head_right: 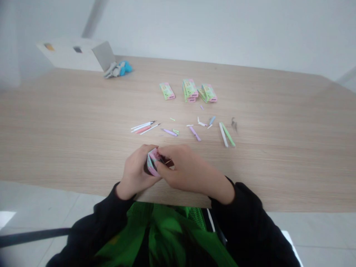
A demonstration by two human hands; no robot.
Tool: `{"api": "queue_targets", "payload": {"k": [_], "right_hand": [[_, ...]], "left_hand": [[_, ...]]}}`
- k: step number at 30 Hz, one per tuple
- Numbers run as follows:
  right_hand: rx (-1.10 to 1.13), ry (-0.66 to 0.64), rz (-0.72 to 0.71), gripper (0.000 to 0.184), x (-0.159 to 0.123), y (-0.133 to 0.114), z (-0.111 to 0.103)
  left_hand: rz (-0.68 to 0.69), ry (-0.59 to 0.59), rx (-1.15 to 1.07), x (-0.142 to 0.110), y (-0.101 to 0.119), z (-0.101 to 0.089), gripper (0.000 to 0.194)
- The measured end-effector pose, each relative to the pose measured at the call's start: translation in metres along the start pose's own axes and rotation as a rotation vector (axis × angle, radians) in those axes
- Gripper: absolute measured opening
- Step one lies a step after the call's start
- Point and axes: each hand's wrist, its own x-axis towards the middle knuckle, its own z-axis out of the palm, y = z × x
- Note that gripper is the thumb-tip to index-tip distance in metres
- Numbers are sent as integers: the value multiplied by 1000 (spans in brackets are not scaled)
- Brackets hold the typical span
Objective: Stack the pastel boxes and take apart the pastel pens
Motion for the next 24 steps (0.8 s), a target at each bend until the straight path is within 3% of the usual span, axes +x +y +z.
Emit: {"api": "queue_targets", "payload": {"k": [5,12,18,24], "right_hand": [[198,57,-31,30,-3,12,0],[220,172,14,48,-9,-2,14],[539,139,50,32,-9,13,18],[800,89,86,28,-15,15,20]], "left_hand": [[-106,35,-151,-2,1,-3,58],[-172,76,-183,-4,4,-7,42],[-182,125,-94,-7,5,-8,45],[-43,188,-77,-13,4,-4,50]]}}
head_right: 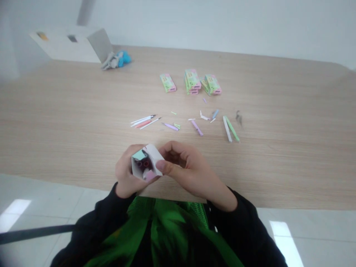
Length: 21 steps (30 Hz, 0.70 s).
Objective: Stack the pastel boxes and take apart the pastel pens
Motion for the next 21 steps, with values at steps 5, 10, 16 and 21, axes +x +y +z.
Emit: {"api": "queue_targets", "payload": {"k": [5,10,16,21], "right_hand": [[79,-74,91,37,10,20,2],[119,-105,158,47,19,41,2],[-55,-96,161,48,14,44,-4],[-384,-15,83,26,1,38,-20]], "left_hand": [[-8,42,71,-7,1,5,60],[23,35,90,-8,-2,5,81],[-42,-45,52,-1,6,3,55],[-150,-167,17,6,13,-6,51]]}}
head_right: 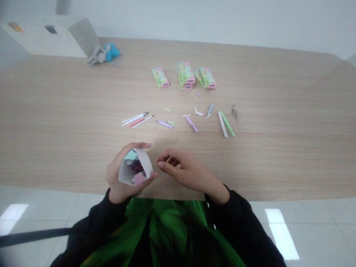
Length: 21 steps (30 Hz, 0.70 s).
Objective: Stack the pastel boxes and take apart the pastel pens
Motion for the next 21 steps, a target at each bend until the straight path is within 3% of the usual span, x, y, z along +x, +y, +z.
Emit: {"api": "queue_targets", "payload": {"k": [3,8,10,12,15,21], "right_hand": [[-149,262,17,20,-5,12,-38],[-300,813,169,6,-6,48,-134],[-433,894,266,9,-6,59,-161],[-626,923,302,14,-5,66,-173],[-861,853,355,21,2,72,-171],[-997,674,630,34,19,82,-151]], "left_hand": [[7,-55,-44,1,0,-5,56],[46,-87,-66,4,1,-10,60],[54,-84,-48,6,1,-10,59],[72,-85,-24,8,1,-10,61],[93,-94,16,8,1,-9,64],[145,-62,21,8,2,-7,69]]}}
